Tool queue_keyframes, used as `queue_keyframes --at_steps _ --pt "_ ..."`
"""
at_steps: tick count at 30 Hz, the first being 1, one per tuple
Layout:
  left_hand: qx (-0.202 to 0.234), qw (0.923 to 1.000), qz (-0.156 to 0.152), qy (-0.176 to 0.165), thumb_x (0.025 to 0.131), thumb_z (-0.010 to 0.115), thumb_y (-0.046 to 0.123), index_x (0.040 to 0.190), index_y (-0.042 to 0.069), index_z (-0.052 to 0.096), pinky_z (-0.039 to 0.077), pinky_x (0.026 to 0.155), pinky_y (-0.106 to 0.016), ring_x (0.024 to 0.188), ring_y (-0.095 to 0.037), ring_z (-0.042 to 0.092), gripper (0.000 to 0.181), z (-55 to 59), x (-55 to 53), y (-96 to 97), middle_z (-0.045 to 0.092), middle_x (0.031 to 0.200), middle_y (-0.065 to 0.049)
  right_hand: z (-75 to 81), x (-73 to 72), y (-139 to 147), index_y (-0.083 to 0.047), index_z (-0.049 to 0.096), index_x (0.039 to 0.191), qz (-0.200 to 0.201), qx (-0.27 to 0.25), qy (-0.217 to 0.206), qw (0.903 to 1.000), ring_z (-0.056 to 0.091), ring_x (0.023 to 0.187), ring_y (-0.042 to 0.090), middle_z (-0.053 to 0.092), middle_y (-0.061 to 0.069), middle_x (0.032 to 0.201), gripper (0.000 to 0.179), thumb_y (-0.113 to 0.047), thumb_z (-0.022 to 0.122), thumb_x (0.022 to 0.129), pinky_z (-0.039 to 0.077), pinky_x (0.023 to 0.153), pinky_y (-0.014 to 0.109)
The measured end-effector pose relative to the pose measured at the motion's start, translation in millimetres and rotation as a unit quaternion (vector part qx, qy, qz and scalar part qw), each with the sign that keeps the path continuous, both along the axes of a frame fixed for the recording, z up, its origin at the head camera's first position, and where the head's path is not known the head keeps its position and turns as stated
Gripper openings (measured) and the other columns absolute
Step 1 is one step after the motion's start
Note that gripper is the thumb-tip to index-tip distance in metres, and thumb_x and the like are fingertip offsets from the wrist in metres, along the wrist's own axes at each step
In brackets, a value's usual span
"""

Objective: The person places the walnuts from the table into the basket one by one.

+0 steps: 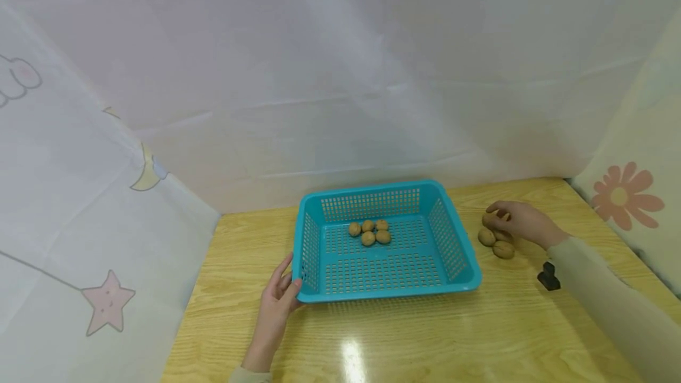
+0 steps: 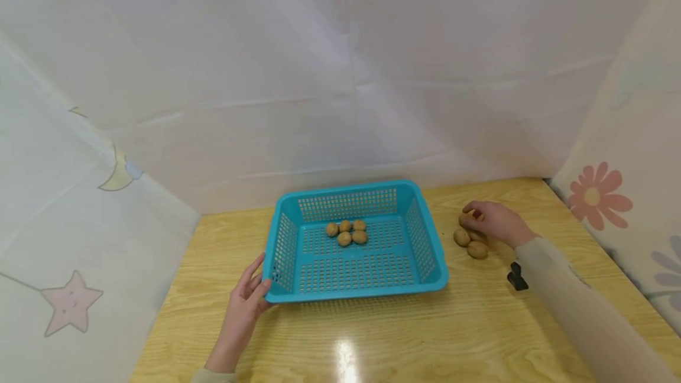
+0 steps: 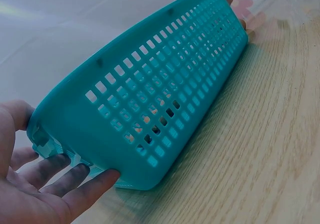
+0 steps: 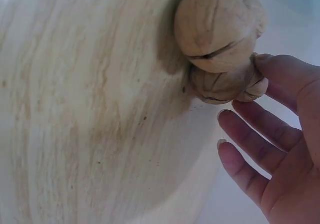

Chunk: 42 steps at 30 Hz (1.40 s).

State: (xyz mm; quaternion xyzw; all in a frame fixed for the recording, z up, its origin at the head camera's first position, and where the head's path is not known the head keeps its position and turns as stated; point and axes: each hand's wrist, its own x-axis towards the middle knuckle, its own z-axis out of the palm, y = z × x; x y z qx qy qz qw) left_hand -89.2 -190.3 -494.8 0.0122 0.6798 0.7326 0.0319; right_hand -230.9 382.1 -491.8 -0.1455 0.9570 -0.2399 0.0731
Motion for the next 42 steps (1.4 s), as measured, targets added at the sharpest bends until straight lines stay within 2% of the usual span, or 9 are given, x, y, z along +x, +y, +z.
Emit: queue_keyframes --at_steps 3,9,13,19,24,27,32,37,42 --pt "-0.001 1.0000 0.002 0.000 0.107 0.057 0.012 0.164 0.010 0.030 0.062 0.089 -0.040 0.121 -0.032 0.067 0.063 0.3 0.5 0.5 0.048 0.152 -0.030 3.1 1.8 -2 0.002 0.065 0.131 0.002 -0.003 0.013 0.9999 0.068 0.096 0.034 0.072 0.019 0.111 0.043 -0.032 0.064 0.105 0.058 0.078 0.055" --pt "-0.001 0.9999 0.006 0.008 0.107 0.057 0.011 0.164 0.008 0.031 0.063 0.088 -0.040 0.119 -0.031 0.067 0.062 1.2 0.9 1.5 0.049 0.151 -0.032 19.9 10.4 -15 -0.002 0.067 0.130 0.005 -0.001 0.033 0.9995 0.068 0.095 0.029 0.072 0.013 0.112 0.043 -0.036 0.064 0.105 0.059 0.078 0.052" --pt "0.000 1.0000 0.006 0.000 0.107 0.057 0.011 0.164 0.011 0.031 0.062 0.088 -0.040 0.121 -0.035 0.066 0.062 2.0 0.6 1.4 0.049 0.152 -0.031 31.3 14.9 -25 -0.005 0.067 0.130 0.006 0.004 0.042 0.9991 0.067 0.095 0.026 0.071 0.010 0.113 0.043 -0.040 0.063 0.105 0.058 0.078 0.049" --pt "-0.007 1.0000 0.001 -0.005 0.108 0.057 0.014 0.164 0.012 0.031 0.062 0.090 -0.040 0.124 -0.041 0.063 0.062 4.0 1.2 0.9 0.049 0.152 -0.030 53.3 21.9 -43 -0.008 0.068 0.131 0.011 -0.010 0.061 0.9980 0.064 0.097 0.023 0.070 0.008 0.117 0.043 -0.041 0.063 0.105 0.055 0.079 0.045" --pt "-0.007 0.9999 0.001 -0.008 0.108 0.058 0.015 0.164 0.013 0.031 0.062 0.090 -0.040 0.124 -0.041 0.064 0.063 4.8 1.5 1.1 0.049 0.152 -0.029 71.2 25.8 -60 -0.010 0.070 0.131 0.012 -0.026 0.077 0.9966 0.063 0.097 0.021 0.071 0.005 0.117 0.043 -0.043 0.065 0.103 0.054 0.074 0.039" --pt "-0.005 0.9999 0.001 -0.009 0.108 0.058 0.015 0.164 0.013 0.030 0.062 0.090 -0.039 0.123 -0.039 0.064 0.063 5.2 2.1 1.5 0.049 0.152 -0.029 78.7 25.9 -68 -0.011 0.070 0.131 0.022 -0.027 0.092 0.9951 0.064 0.097 0.020 0.072 0.005 0.119 0.040 -0.041 0.066 0.103 0.054 0.073 0.037" --pt "-0.005 0.9999 0.003 -0.009 0.108 0.057 0.014 0.164 0.013 0.030 0.062 0.089 -0.040 0.122 -0.037 0.065 0.063 5.3 2.6 1.4 0.049 0.152 -0.029 91.0 23.9 -83 -0.014 0.070 0.131 0.037 -0.031 0.110 0.9928 0.064 0.100 0.020 0.070 0.004 0.124 0.036 -0.038 0.065 0.104 0.055 0.080 0.041" --pt "-0.003 1.0000 0.001 -0.007 0.108 0.057 0.012 0.164 0.012 0.030 0.062 0.090 -0.040 0.123 -0.039 0.064 0.063 5.0 2.6 1.3 0.049 0.152 -0.030 102.0 19.3 -100 -0.017 0.070 0.130 0.053 -0.027 0.109 0.9922 0.064 0.099 0.017 0.070 -0.001 0.121 0.036 -0.041 0.066 0.103 0.055 0.083 0.041" --pt "-0.005 1.0000 -0.002 -0.006 0.108 0.056 0.014 0.165 0.012 0.029 0.061 0.091 -0.040 0.124 -0.043 0.063 0.063 5.0 2.7 1.2 0.048 0.153 -0.030 107.3 11.6 -121 -0.014 0.072 0.125 0.084 -0.034 0.119 0.9888 0.065 0.097 0.017 0.072 0.001 0.118 0.031 -0.035 0.068 0.103 0.055 0.084 0.042"
